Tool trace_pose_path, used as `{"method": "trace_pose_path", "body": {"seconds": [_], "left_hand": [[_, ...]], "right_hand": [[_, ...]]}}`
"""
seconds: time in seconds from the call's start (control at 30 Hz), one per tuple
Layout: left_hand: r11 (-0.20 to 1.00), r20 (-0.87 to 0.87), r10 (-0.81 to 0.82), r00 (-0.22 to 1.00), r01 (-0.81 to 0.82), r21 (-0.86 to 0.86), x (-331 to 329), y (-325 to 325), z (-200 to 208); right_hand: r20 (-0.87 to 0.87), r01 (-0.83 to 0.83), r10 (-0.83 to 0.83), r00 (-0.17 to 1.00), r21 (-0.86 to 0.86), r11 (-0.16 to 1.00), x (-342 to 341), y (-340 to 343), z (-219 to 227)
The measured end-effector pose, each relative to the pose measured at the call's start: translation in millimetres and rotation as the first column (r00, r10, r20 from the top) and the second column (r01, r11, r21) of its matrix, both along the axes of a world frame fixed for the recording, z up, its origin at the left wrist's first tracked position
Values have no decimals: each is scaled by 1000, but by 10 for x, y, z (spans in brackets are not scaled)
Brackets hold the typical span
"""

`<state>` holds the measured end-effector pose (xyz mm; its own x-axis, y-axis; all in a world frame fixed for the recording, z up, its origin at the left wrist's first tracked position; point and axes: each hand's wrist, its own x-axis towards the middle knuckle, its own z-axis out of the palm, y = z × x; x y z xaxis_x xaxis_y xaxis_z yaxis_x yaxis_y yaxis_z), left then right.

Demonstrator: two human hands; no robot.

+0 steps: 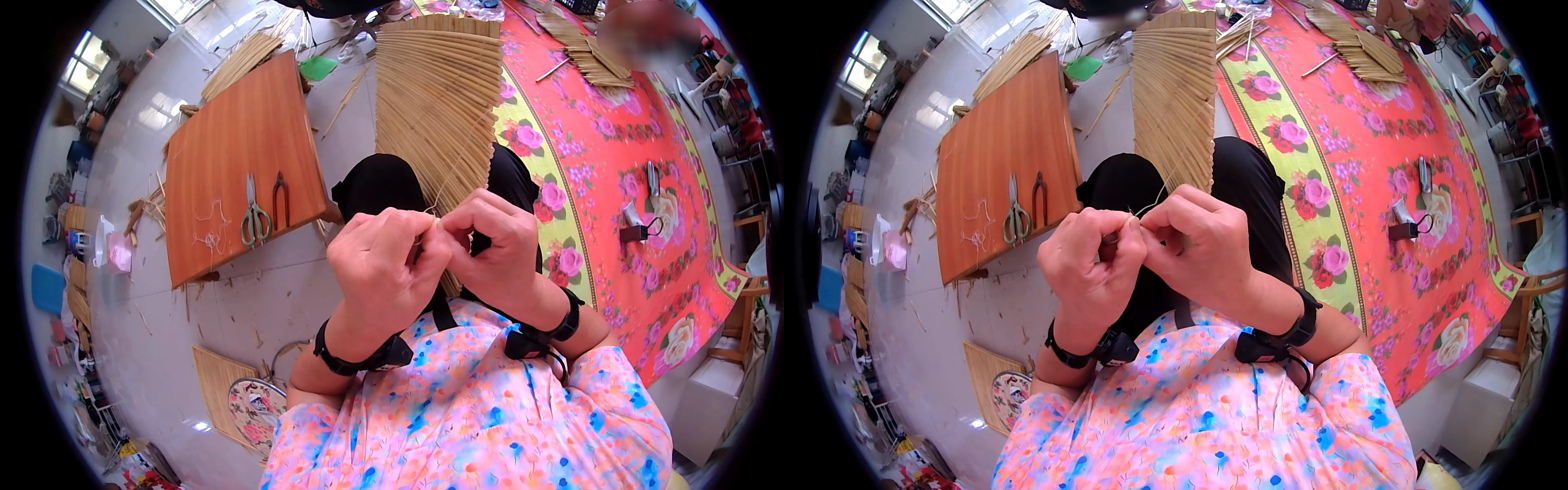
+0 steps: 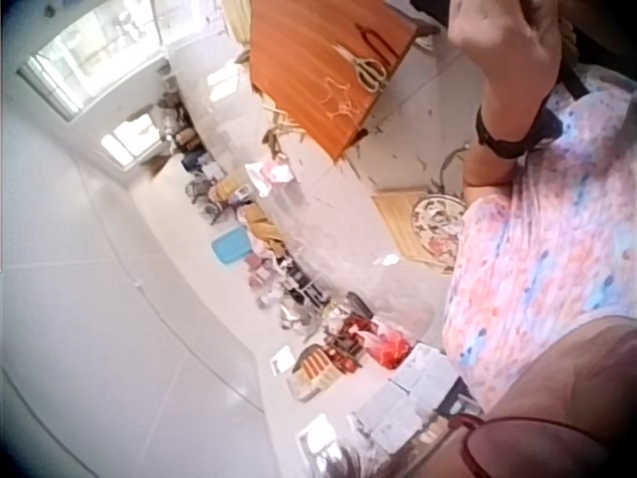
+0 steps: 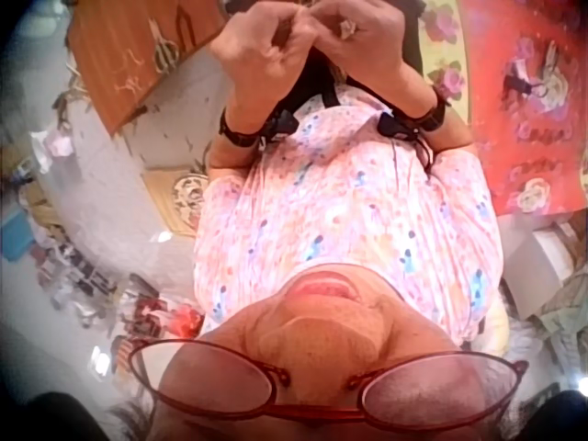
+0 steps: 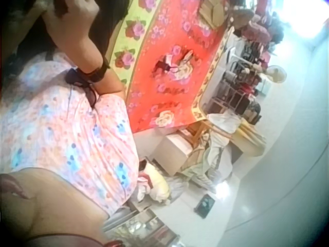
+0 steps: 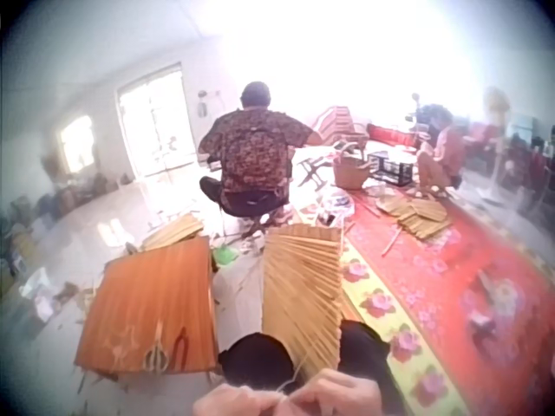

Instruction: The person assembles bamboo fans by weaving white thread through individual bamboo slats, using scissors to trim excess thread, and handling a roll of thread while working on a floral mat.

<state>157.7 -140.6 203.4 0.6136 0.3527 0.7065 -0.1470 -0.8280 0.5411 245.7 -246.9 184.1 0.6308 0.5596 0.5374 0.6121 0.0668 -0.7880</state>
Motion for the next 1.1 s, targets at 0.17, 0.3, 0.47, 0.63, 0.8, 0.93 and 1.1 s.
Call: {"method": "trace_pose_path", "body": {"seconds": [0.17,0.3,0.47,0.63,0.8,0.93,1.1], "left_hand": [[998,44,4,999,-7,65,-15,-24,-18],[998,55,-1,998,-2,58,-4,-27,-20],[1000,44,10,999,-11,17,5,-42,-12],[1000,23,25,999,-25,-15,2,-52,-7],[999,17,19,1000,-18,-32,18,-57,2],[999,7,17,1000,-17,-40,25,-58,9],[998,-18,6,1000,-7,-69,16,-67,-1]], "right_hand": [[-3,2,-2,1000,21,1000,16,-5,-4],[-13,6,-6,1000,7,1000,17,-14,2],[-7,10,-10,1000,13,1000,21,-19,9],[-15,3,-2,1000,22,1000,21,-18,27],[-19,1,-1,1000,30,1000,38,-19,9],[-16,1,0,1000,47,999,47,-13,-15],[-2,8,-8,1000,43,999,45,-27,-10]]}}
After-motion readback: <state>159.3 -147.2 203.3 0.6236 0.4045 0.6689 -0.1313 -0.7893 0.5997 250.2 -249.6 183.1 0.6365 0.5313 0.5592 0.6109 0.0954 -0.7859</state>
